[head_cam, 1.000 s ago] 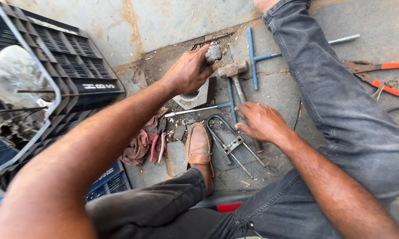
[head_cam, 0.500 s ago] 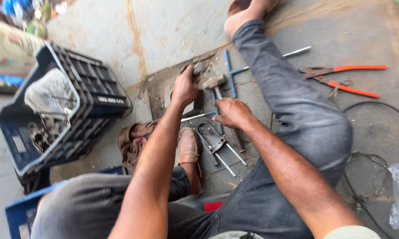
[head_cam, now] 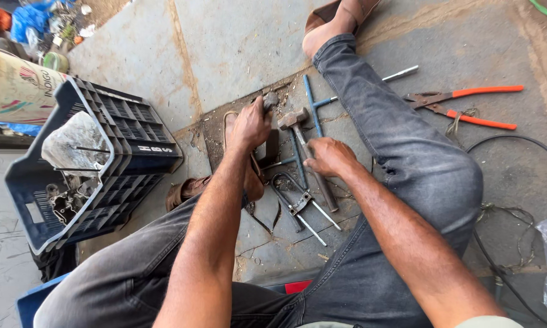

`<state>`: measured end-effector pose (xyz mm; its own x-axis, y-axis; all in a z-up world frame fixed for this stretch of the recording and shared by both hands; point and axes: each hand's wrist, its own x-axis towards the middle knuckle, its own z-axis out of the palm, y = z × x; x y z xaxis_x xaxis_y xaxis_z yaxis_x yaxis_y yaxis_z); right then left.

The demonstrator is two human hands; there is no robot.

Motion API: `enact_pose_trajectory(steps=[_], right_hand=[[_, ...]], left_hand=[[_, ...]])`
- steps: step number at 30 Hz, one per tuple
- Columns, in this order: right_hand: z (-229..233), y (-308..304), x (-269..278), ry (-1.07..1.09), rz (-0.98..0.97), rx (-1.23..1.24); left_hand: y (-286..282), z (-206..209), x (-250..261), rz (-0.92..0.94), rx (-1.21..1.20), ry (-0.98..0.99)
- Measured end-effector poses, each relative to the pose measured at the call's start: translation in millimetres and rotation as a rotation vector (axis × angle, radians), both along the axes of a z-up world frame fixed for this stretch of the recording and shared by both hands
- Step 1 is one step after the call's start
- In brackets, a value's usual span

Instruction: The person sits on the floor and uses a hammer and metal rod to strike and adjust a metal bracket. They also use pliers to manipulate a small metal piece and a power tool briefly. The person repeatedly hammers the bracket and inspects it throughout the clip.

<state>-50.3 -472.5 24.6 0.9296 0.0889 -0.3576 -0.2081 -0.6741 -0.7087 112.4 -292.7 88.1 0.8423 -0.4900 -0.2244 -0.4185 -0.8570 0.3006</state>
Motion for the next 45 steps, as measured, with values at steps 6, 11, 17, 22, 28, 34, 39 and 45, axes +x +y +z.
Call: enact_pose_trajectory(steps=[6, 11, 17, 22, 28, 34, 39, 45], right_hand=[[-23.1, 18.6, 12.6, 0.104, -0.103, -0.073], [-46.6, 39.1, 26.6, 0.322, -0.085, -0.213], [-66.3, 57.8, 27.1, 0.395, -0.224, -0.146], [-67.9, 60.0, 32.4, 0.537, -0.524, 0.477], [-30.8, 51.0, 25.8, 0.552, -0.708, 0.791], [42.9, 20.2, 32.2, 0.312, -0.779, 0.730], [88.4, 4.8, 32.3, 0.037, -0.682, 0.752], [112.8, 4.8, 21.5, -0.220, -0.523, 0.564]], left_hand=[[3.4, -5.4, 7.3, -0.026, -0.178, -0.092], [9.4, -14.3, 10.2, -0.064, -0.487, -0.057], [8.0, -25.9, -5.4, 0.110, -0.797, 0.093], [0.1, -31.9, -7.3, 0.080, -0.665, -0.100], [8.6, -43.0, 37.0, 0.227, -0.682, 0.216], [28.6, -53.6, 76.1, 0.229, -0.698, 0.389], [19.7, -53.7, 63.7, 0.117, -0.717, 0.238], [7.6, -40.8, 46.3, 0.072, -0.645, 0.214]])
